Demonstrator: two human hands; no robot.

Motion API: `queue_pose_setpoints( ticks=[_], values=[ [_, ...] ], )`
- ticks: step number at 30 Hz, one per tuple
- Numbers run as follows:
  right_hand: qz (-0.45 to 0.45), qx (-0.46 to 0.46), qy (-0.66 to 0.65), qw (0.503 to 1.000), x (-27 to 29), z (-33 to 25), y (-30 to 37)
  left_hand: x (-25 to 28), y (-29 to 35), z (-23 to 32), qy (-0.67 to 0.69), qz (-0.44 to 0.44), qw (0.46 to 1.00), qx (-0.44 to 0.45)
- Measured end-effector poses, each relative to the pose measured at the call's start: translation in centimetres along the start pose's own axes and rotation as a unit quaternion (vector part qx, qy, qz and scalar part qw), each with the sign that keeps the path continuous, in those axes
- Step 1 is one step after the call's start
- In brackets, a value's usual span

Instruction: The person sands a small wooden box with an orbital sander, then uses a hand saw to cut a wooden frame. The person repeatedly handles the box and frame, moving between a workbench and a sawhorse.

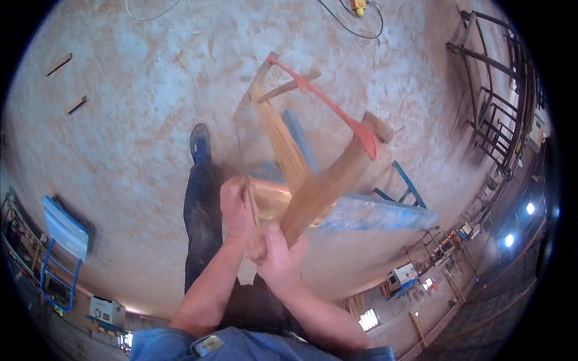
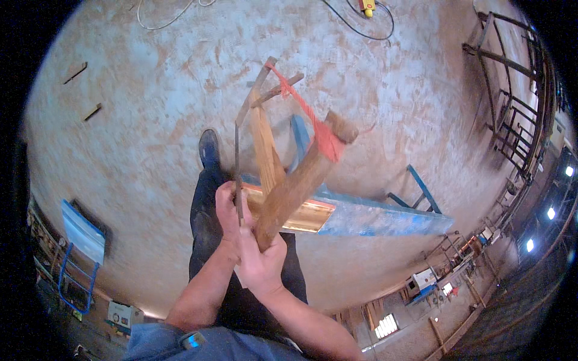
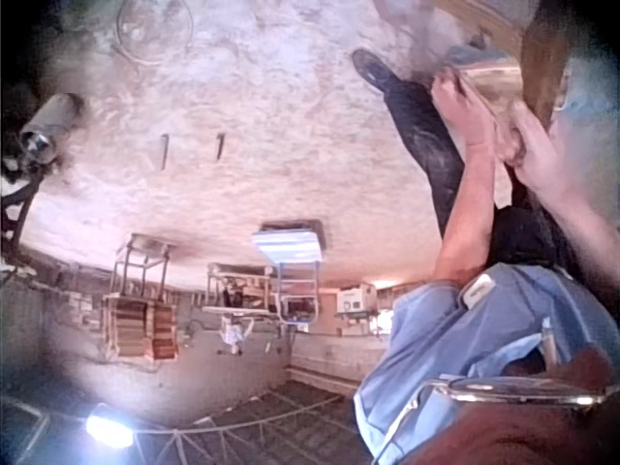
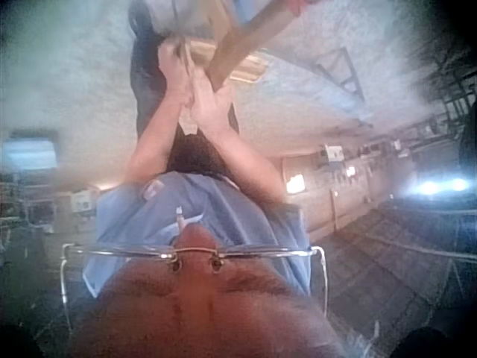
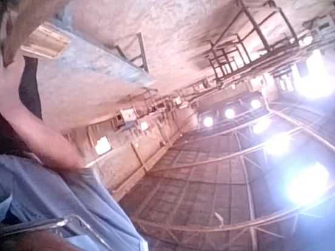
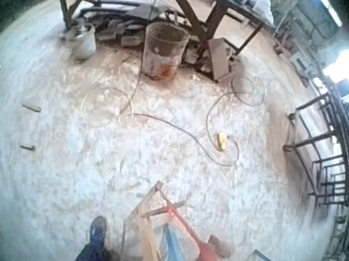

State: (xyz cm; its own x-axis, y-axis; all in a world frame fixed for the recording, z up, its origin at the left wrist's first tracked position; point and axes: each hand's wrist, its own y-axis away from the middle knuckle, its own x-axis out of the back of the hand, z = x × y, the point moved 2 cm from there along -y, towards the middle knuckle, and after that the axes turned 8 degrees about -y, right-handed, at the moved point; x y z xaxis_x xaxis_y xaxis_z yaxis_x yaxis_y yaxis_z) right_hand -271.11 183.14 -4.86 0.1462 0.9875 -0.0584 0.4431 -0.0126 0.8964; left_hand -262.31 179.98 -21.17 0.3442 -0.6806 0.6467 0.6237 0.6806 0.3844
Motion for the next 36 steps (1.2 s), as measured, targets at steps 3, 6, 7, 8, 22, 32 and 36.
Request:
queue_pose_setpoints(
  ticks=[3,6,7,8,22,32,36],
  values=[
    [-0.001,-0.007,-0.010,1.000,0.2,-0.4,1.1,-0.4,-0.1,0.2,0.001,0.004,1.000,0.012],
    [0.009,0.014,-0.019,1.000,-0.5,-1.2,1.6,-0.3,-0.1,0.2,-0.008,-0.011,1.000,0.003],
    [0.024,0.033,0.021,0.999,-0.6,-0.7,0.5,-0.2,-0.1,0.5,-0.009,-0.012,1.000,0.009],
    [0.042,0.054,0.059,0.996,-0.8,-0.2,-0.2,0.2,-0.2,0.6,-0.009,-0.017,1.000,0.013],
    [0.031,-0.004,-0.019,0.999,0.0,0.6,-0.1,-0.6,0.1,-0.8,0.005,-0.002,1.000,-0.002],
    [0.000,0.064,0.095,0.993,-0.9,-0.9,0.5,-0.7,0.1,-1.0,0.027,-0.009,1.000,0.012],
    [-0.018,0.029,0.021,0.999,-0.2,-1.2,1.8,-0.3,-0.1,-0.1,0.004,0.001,1.000,-0.005]
  ],
)
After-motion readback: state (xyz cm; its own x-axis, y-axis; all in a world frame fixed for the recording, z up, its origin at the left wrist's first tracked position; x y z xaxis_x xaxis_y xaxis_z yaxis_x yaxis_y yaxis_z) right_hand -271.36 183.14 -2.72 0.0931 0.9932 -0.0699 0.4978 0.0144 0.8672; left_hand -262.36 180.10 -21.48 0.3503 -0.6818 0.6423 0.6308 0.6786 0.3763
